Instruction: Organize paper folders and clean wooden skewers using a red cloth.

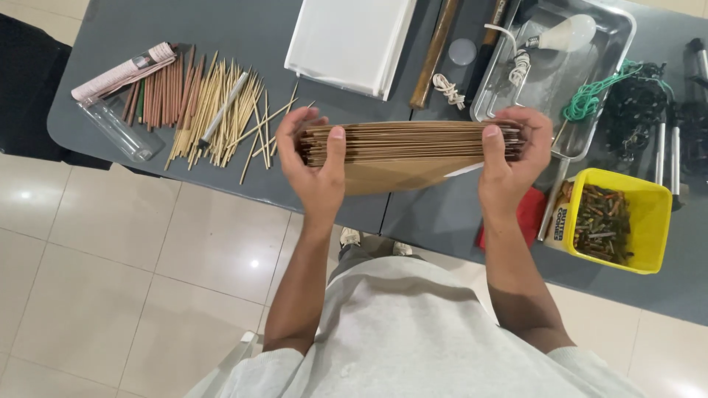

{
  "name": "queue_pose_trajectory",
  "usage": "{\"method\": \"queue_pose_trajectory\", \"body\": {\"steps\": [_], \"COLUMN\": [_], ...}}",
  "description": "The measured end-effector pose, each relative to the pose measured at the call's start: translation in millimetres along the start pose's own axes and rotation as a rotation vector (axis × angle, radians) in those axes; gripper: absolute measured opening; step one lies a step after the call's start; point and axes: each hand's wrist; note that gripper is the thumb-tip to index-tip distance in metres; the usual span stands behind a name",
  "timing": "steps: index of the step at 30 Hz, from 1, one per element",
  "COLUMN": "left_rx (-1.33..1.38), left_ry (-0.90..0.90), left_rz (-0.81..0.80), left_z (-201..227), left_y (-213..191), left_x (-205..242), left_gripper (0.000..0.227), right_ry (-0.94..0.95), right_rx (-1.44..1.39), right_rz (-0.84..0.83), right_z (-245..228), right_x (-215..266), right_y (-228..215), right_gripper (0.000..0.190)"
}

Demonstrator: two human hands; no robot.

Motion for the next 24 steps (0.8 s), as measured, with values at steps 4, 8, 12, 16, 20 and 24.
{"method": "queue_pose_trajectory", "body": {"steps": [4, 8, 12, 16, 20, 24], "left_rx": [0.137, 0.05, 0.104, 0.127, 0.115, 0.086], "left_ry": [-0.084, -0.148, -0.153, -0.194, -0.166, -0.11], "left_rz": [-0.019, -0.021, -0.023, 0.011, 0.018, 0.012], "left_z": [-16, -10, -8, -12, -2, 3], "left_y": [-1, -2, -2, -1, 3, 1], "left_x": [0, 2, -1, 7, 1, -1], "left_gripper": [0.037, 0.024, 0.019, 0.012, 0.012, 0.019], "right_ry": [0.011, 0.052, 0.103, 0.193, 0.198, 0.155], "right_rx": [-0.056, -0.022, -0.171, -0.341, -0.244, -0.185], "right_rz": [-0.012, 0.024, -0.015, 0.067, 0.053, 0.033], "right_z": [22, 10, 15, 5, -16, -3], "right_x": [8, 7, 2, -5, -11, -8], "right_y": [-4, -1, -9, -2, 4, 1], "right_gripper": [0.023, 0.022, 0.014, 0.008, 0.014, 0.012]}}
Point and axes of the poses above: each hand's wrist, its own x-axis away from the middle knuckle, its own y-axis out of the palm, z = x × y, and after that the axes turned 15 degrees about -z, right-handed
